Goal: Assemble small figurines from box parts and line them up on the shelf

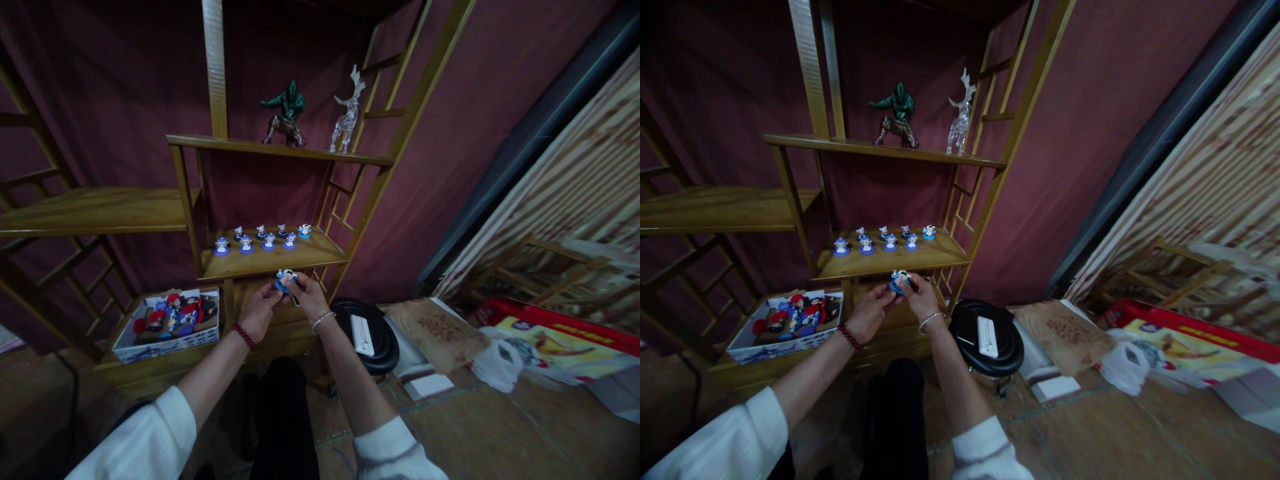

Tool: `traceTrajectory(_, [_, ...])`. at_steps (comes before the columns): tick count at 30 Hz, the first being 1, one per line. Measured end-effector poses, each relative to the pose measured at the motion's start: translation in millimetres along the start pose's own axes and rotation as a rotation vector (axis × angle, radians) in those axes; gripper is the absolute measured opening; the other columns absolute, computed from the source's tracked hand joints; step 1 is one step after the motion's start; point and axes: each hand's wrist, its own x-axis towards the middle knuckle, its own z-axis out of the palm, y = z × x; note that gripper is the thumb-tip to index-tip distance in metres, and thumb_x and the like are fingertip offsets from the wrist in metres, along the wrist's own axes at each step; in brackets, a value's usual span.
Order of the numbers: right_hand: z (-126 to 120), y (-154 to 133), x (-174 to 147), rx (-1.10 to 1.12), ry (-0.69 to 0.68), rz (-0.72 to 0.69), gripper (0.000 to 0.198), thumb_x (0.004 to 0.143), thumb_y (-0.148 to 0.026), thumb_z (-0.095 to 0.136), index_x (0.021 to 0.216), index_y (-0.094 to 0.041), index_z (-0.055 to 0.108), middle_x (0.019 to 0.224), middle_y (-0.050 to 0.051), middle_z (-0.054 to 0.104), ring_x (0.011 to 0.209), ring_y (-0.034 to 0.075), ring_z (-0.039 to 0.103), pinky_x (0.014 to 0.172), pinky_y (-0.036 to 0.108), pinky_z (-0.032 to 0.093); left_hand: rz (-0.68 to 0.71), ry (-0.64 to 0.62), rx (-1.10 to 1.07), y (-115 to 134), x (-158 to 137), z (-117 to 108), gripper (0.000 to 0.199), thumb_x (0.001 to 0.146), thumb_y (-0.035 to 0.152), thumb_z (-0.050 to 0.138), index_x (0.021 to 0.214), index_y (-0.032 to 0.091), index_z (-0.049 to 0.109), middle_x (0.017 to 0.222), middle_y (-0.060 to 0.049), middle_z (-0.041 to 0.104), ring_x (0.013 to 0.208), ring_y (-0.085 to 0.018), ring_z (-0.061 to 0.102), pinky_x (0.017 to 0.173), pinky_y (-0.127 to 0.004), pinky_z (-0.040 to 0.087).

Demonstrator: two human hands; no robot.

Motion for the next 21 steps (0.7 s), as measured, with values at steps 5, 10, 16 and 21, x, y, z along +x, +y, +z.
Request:
traceTrajectory(5, [-2.3, -0.3, -0.5, -0.07, -0.019, -0.06, 0.028, 0.072, -0.038, 0.057, 0.092, -0.019, 0.062, 0.087, 0.001, 0.066, 0.083, 0.016, 0.058, 0.079, 0.03, 0.045, 0.002, 0.019, -0.017, 0.7, 1.3, 1.6, 0.019, 0.056, 0.011, 0.071, 0.075, 0.012, 0.066, 0.081, -0.005, 0.066, 0.076, -0.012, 0.059, 0.079, -0.027, 0.045])
traceTrajectory(10, [-4.8, -2.9, 0.7, -0.153, -0.065, -0.091, 0.026, 0.074, -0.035, 0.055, 0.094, -0.019, 0.061, 0.088, 0.001, 0.065, 0.084, 0.016, 0.058, 0.081, 0.031, 0.044, -0.01, -0.002, 0.005, 3.0, 3.1, 0.1, 0.018, 0.056, 0.011, 0.071, 0.073, 0.011, 0.066, 0.078, -0.005, 0.066, 0.074, -0.012, 0.059, 0.078, -0.027, 0.045])
traceTrajectory(16, [-3.1, -2.8, 1.5, -0.15, -0.08, -0.101, 0.028, 0.074, -0.037, 0.055, 0.095, -0.019, 0.061, 0.089, 0.002, 0.065, 0.084, 0.016, 0.057, 0.079, 0.031, 0.046, -0.007, -0.01, 0.007, 4.5, 5.0, -2.3, 0.019, 0.057, 0.012, 0.07, 0.075, 0.011, 0.065, 0.082, -0.006, 0.066, 0.078, -0.013, 0.059, 0.081, -0.029, 0.044])
traceTrajectory(21, [0.6, 2.8, 2.2, -0.094, -0.046, -0.084, 0.032, 0.073, -0.04, 0.056, 0.098, -0.019, 0.06, 0.092, 0.002, 0.064, 0.084, 0.016, 0.058, 0.073, 0.029, 0.049, -0.003, -0.008, -0.001, 3.0, 7.7, -1.7, 0.019, 0.058, 0.011, 0.069, 0.076, 0.012, 0.065, 0.085, -0.005, 0.066, 0.082, -0.014, 0.059, 0.083, -0.029, 0.044])
